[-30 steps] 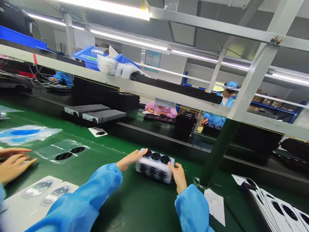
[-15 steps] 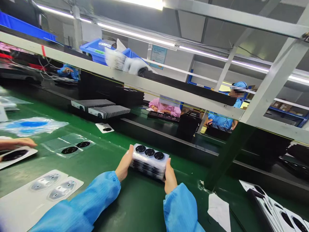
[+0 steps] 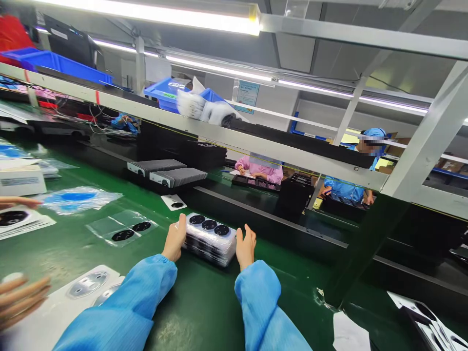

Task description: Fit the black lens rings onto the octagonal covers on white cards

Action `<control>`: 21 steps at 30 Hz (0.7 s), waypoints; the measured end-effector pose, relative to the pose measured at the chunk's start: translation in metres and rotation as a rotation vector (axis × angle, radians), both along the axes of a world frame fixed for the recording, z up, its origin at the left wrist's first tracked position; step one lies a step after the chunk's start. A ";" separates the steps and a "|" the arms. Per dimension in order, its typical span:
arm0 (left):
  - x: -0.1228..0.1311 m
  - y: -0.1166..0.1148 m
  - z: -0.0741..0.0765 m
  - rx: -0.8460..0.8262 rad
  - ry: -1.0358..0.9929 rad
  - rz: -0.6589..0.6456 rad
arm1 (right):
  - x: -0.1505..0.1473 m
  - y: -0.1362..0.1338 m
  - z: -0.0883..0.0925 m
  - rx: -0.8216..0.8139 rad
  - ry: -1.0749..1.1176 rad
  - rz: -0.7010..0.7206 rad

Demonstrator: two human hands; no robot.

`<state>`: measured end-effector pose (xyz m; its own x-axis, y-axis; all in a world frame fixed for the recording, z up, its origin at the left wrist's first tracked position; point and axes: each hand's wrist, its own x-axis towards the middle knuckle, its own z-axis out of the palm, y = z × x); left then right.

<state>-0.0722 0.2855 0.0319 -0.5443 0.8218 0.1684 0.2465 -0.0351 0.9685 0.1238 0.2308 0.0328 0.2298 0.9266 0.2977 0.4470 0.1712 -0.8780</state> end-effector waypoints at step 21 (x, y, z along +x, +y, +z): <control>0.036 -0.061 0.016 0.580 0.780 -0.233 | -0.025 -0.005 0.061 0.269 -0.224 0.041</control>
<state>-0.0361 0.2247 0.0481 0.0541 0.5714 0.8189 0.7327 -0.5798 0.3562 0.0990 0.2253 0.0939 0.0959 0.8153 0.5710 0.6114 0.4044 -0.6802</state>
